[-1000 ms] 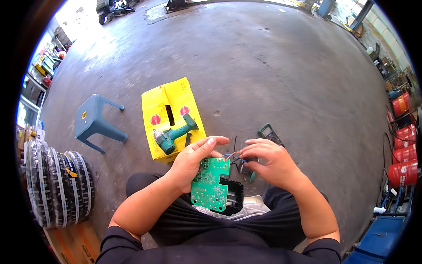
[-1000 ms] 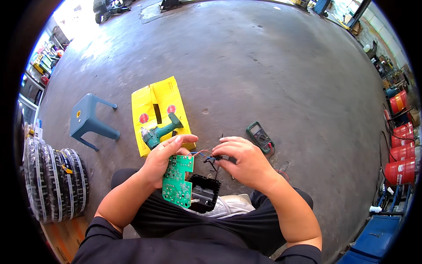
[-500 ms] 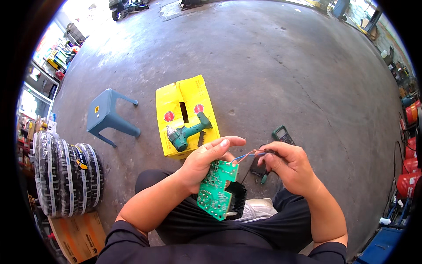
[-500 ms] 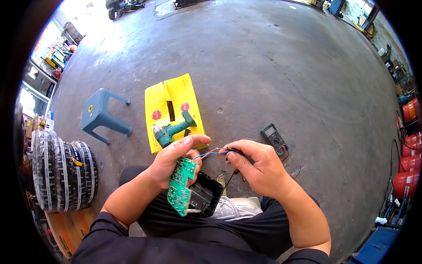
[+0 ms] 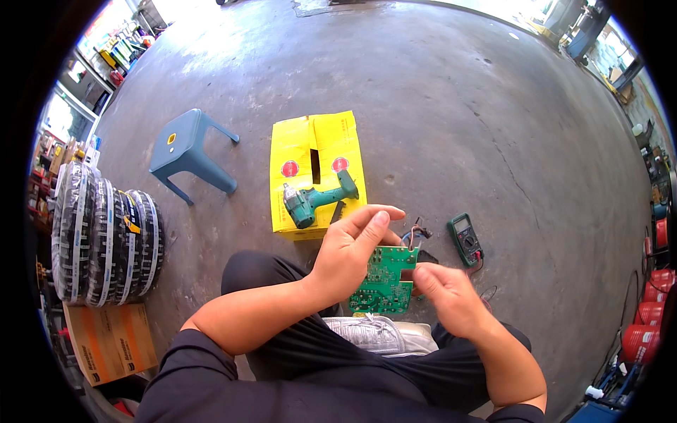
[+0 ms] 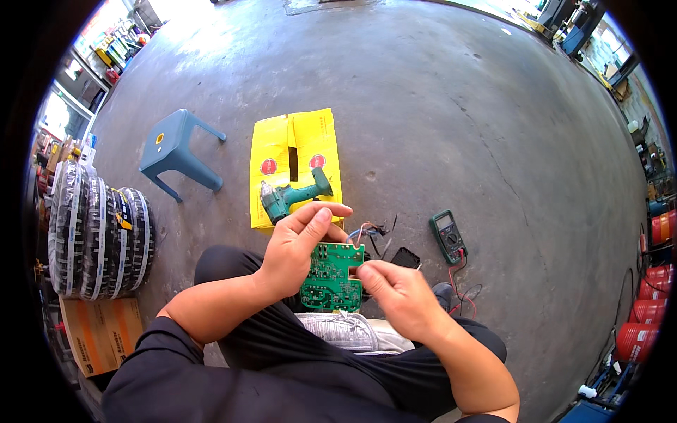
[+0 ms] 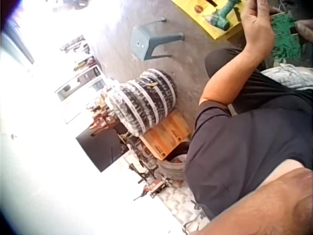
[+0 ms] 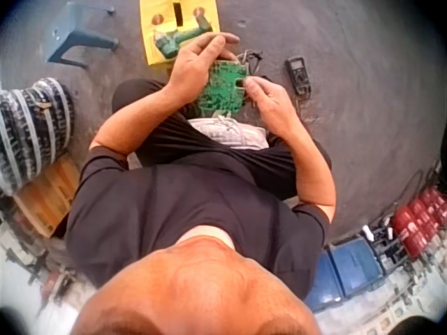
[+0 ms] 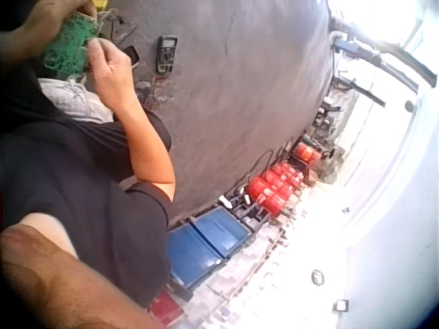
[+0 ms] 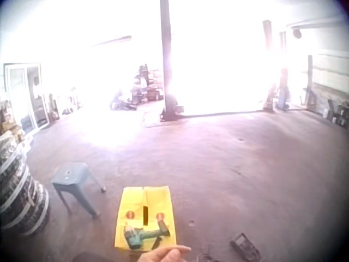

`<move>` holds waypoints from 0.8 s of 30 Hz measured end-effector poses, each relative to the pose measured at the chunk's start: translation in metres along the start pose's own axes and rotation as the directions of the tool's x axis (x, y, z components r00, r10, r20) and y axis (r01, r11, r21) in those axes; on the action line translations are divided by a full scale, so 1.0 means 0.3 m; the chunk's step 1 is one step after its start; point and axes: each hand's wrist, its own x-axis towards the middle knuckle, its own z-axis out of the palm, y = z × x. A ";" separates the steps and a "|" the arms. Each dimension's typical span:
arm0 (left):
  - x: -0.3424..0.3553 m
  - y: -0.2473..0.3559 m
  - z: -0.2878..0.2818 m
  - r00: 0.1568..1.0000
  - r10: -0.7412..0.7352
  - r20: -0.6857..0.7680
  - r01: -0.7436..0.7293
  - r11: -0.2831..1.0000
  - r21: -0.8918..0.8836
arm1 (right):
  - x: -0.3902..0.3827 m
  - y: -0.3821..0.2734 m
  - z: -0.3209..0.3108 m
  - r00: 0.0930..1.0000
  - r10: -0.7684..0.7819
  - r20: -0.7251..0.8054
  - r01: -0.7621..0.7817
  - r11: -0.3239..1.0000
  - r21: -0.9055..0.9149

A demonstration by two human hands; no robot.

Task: The person uses a multimeter to test a circuit board and connected wires, holding probes to various contact points and turning the board over.

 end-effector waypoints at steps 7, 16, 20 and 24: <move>0.028 0.009 -0.015 0.946 -0.315 -0.082 0.288 0.927 -0.239 | 0.013 0.024 0.047 0.992 0.025 0.123 -0.045 0.985 0.165; 0.037 0.020 -0.037 0.940 -0.334 0.071 0.335 0.861 -0.383 | 0.001 0.014 0.029 0.988 0.031 0.149 -0.075 0.950 0.304; 0.039 0.026 -0.042 0.947 -0.303 0.104 0.319 0.866 -0.386 | -0.011 0.019 0.006 0.994 -0.008 0.111 -0.027 0.950 0.311; 0.038 0.022 -0.046 0.947 -0.307 0.089 0.318 0.871 -0.374 | -0.018 0.008 -0.016 0.994 -0.039 0.101 -0.003 0.923 0.385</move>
